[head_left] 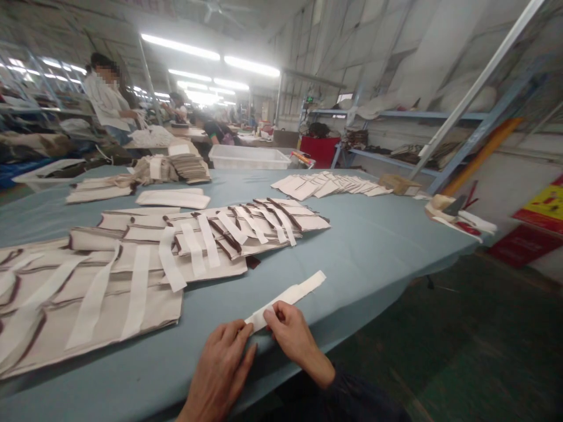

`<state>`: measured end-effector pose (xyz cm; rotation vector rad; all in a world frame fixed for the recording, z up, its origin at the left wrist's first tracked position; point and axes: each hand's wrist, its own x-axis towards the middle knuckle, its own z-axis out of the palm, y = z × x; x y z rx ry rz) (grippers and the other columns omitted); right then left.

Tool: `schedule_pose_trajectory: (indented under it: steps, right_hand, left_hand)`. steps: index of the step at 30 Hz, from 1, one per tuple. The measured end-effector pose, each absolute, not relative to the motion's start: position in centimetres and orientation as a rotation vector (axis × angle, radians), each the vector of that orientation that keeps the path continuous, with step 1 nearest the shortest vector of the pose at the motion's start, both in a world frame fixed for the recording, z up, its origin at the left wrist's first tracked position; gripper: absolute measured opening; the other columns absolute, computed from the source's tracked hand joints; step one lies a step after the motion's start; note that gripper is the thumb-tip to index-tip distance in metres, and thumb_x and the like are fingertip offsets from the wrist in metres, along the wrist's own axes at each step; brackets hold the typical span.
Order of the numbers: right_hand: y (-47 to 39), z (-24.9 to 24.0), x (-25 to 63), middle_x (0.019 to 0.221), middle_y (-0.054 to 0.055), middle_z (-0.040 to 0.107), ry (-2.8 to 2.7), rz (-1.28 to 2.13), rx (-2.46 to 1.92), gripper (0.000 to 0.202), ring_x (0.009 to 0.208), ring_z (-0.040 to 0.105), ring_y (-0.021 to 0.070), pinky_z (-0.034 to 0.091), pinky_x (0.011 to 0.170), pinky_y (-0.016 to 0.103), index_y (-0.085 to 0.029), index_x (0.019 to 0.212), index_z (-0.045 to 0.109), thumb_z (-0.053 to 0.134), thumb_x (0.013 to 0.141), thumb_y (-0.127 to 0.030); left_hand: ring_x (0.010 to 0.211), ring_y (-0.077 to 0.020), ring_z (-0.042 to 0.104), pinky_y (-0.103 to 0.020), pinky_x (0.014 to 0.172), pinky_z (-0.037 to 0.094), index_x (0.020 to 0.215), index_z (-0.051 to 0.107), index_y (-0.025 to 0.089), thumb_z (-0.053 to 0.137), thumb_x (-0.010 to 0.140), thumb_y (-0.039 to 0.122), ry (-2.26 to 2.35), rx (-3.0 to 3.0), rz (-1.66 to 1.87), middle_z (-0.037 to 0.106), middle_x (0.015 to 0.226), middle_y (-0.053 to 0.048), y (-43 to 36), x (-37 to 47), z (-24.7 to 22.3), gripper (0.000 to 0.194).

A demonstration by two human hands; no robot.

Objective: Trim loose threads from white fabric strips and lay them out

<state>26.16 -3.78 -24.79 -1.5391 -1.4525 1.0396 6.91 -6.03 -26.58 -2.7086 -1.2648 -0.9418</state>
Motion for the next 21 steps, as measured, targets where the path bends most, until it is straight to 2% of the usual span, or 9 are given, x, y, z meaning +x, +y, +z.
schedule_pose_trajectory:
  steps: [5,10,15,21]
  right_hand:
    - [-3.6,-24.0,26.5,0.060,-0.003,0.058,-1.371,1.124,-1.521,0.023,0.050,0.050,0.0115,0.038,0.050,0.023,-0.019,0.075,0.056,0.054,0.091,-0.035]
    - [-2.5,-23.6,29.2,0.057,-0.004,0.055,-1.334,1.070,-1.551,0.024,0.047,0.048,0.0106,0.039,0.048,0.022,-0.020,0.075,0.055,0.052,0.091,-0.039]
    - [0.3,-22.7,35.0,0.057,-0.003,0.055,-1.312,0.889,-1.601,0.030,0.050,0.049,0.0113,0.039,0.048,0.022,-0.020,0.074,0.056,0.051,0.087,-0.046]
    - [3.9,-21.0,43.0,0.058,-0.001,0.057,-1.232,0.542,-1.688,0.031,0.052,0.051,0.0137,0.038,0.051,0.024,-0.021,0.073,0.052,0.049,0.084,-0.050]
  left_hand:
    - [0.098,-0.0268,0.061,-0.040,0.086,0.050,0.126,0.061,0.016,0.044,0.106,0.032,-1.110,-2.601,-0.874,0.067,0.119,-0.011,-5.7,6.6,-27.3,0.031]
    - [0.098,-0.0262,0.060,-0.039,0.085,0.047,0.126,0.061,0.015,0.045,0.106,0.041,-1.065,-2.583,-0.860,0.068,0.123,-0.010,-5.8,6.5,-27.0,0.036]
    - [0.097,-0.0254,0.062,-0.038,0.085,0.047,0.122,0.064,0.018,0.046,0.106,0.043,-1.103,-2.550,-0.861,0.072,0.119,-0.007,-5.7,6.9,-26.7,0.035]
    - [0.092,-0.0258,0.066,-0.039,0.079,0.051,0.117,0.066,0.022,0.051,0.101,0.042,-1.101,-2.473,-0.812,0.076,0.114,-0.004,-5.3,6.9,-27.9,0.029]
